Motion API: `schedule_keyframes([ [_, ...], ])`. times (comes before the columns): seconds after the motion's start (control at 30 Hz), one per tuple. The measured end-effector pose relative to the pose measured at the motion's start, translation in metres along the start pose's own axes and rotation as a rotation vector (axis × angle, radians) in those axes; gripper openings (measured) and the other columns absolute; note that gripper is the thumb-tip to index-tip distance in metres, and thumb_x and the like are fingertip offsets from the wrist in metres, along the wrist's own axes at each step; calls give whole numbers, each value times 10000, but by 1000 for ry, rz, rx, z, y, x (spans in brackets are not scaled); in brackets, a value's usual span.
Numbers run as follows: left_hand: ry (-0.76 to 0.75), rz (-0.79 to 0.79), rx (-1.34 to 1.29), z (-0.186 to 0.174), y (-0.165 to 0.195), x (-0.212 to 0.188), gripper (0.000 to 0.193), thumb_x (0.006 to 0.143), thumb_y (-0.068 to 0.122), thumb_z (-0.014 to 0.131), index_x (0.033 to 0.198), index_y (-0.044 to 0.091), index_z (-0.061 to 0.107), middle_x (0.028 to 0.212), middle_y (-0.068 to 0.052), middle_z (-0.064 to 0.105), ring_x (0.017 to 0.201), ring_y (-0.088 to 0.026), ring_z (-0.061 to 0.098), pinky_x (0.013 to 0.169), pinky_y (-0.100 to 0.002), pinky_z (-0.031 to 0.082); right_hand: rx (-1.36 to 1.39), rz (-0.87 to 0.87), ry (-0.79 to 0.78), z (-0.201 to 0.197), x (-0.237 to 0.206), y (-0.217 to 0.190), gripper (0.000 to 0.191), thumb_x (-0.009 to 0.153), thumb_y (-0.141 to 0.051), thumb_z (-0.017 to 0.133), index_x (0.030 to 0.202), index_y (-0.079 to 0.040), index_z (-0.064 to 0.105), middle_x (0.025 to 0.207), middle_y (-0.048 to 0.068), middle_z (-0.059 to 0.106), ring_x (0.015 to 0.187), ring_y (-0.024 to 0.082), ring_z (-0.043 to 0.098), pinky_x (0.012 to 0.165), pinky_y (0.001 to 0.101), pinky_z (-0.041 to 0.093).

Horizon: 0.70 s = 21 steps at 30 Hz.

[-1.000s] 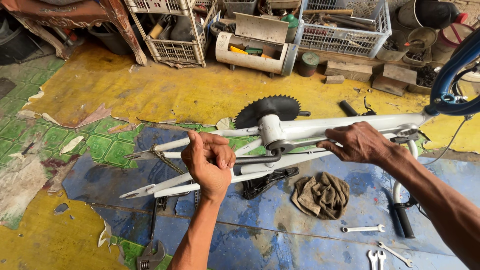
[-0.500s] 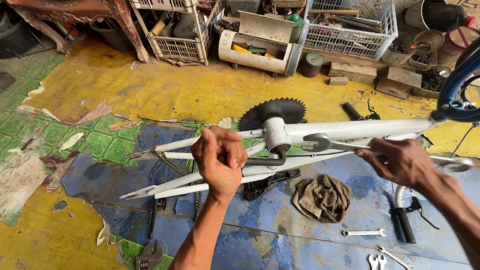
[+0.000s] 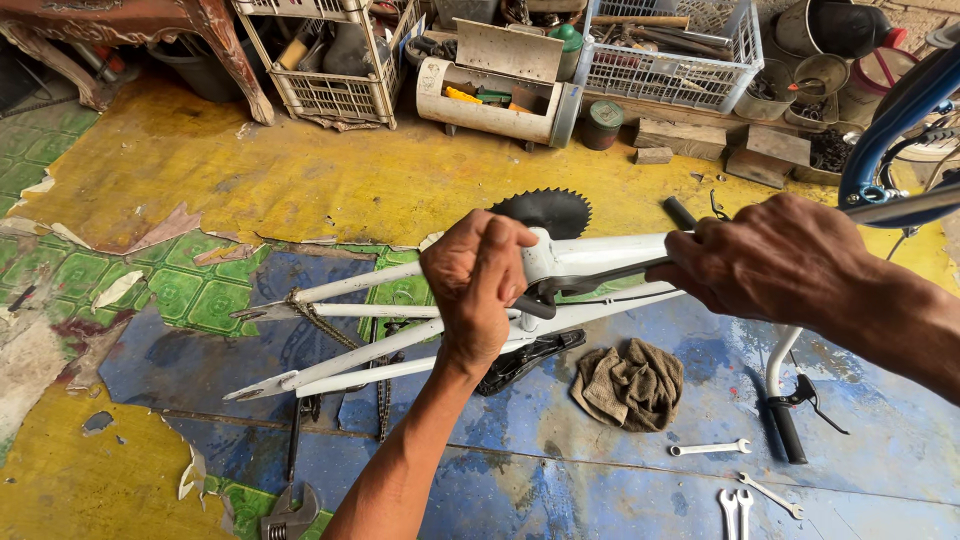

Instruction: The person works on the bottom bracket of a white bicycle frame, using a wrench to loosen and remove a retaining nut. They then retrieve a hammer and a punch from a nearby tool rack and use them to tap out a bearing or seal from the frame shell.

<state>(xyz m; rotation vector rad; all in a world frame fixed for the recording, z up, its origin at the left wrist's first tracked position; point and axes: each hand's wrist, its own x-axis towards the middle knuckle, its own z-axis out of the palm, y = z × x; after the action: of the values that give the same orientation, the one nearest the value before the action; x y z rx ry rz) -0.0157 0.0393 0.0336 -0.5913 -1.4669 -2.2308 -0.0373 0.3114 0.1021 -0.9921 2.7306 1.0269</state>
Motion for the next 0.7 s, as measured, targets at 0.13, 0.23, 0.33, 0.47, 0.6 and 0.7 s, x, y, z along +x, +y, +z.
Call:
schedule_keyframes([
  [0.13, -42, 14, 69, 10, -2, 4, 414, 1090, 381, 605, 874, 33, 668, 564, 65, 461, 493, -25, 401, 478, -227, 300, -109, -66, 16, -31, 9, -8, 471, 1073, -531, 238, 915, -183, 512, 482, -36, 422, 316, 65, 363, 283, 299, 349],
  [0.23, -52, -38, 52, 18, -2, 6, 394, 1077, 364, 616, 884, 26, 672, 585, 57, 487, 514, -21, 417, 485, -226, 296, -74, -36, 99, -50, 12, -14, 445, 1037, -522, 297, 922, -166, 537, 517, -24, 458, 336, 103, 410, 296, 318, 386],
  [0.33, -50, -30, 98, 25, -1, 7, 365, 1079, 340, 620, 885, 34, 668, 585, 65, 483, 522, -11, 415, 501, -222, 294, -184, -92, 52, -68, 14, -17, 464, 1076, -459, 358, 877, -87, 552, 488, -45, 510, 373, 68, 514, 310, 260, 429],
  [0.47, -47, -22, 74, 27, 1, 9, 335, 1078, 312, 627, 907, 28, 673, 602, 67, 486, 532, -13, 395, 508, -225, 279, -27, -44, 23, -91, 19, -24, 457, 1053, -462, 436, 825, -103, 602, 530, -11, 580, 428, 89, 577, 376, 283, 474],
  [0.6, -54, -31, 1, 27, -1, 10, 310, 1078, 309, 631, 955, 27, 668, 628, 72, 495, 543, -9, 389, 507, -225, 268, -36, -15, -108, -109, 26, -24, 482, 1028, -515, 472, 800, -132, 654, 590, -14, 613, 498, 94, 600, 431, 276, 506],
  [0.7, -73, -54, -35, 25, -2, 9, 301, 1080, 309, 626, 986, 26, 669, 659, 72, 516, 555, -6, 395, 505, -225, 270, -69, -35, -125, -115, 33, -21, 431, 1017, -490, 486, 811, -147, 646, 593, -24, 621, 515, 106, 639, 434, 284, 547],
])
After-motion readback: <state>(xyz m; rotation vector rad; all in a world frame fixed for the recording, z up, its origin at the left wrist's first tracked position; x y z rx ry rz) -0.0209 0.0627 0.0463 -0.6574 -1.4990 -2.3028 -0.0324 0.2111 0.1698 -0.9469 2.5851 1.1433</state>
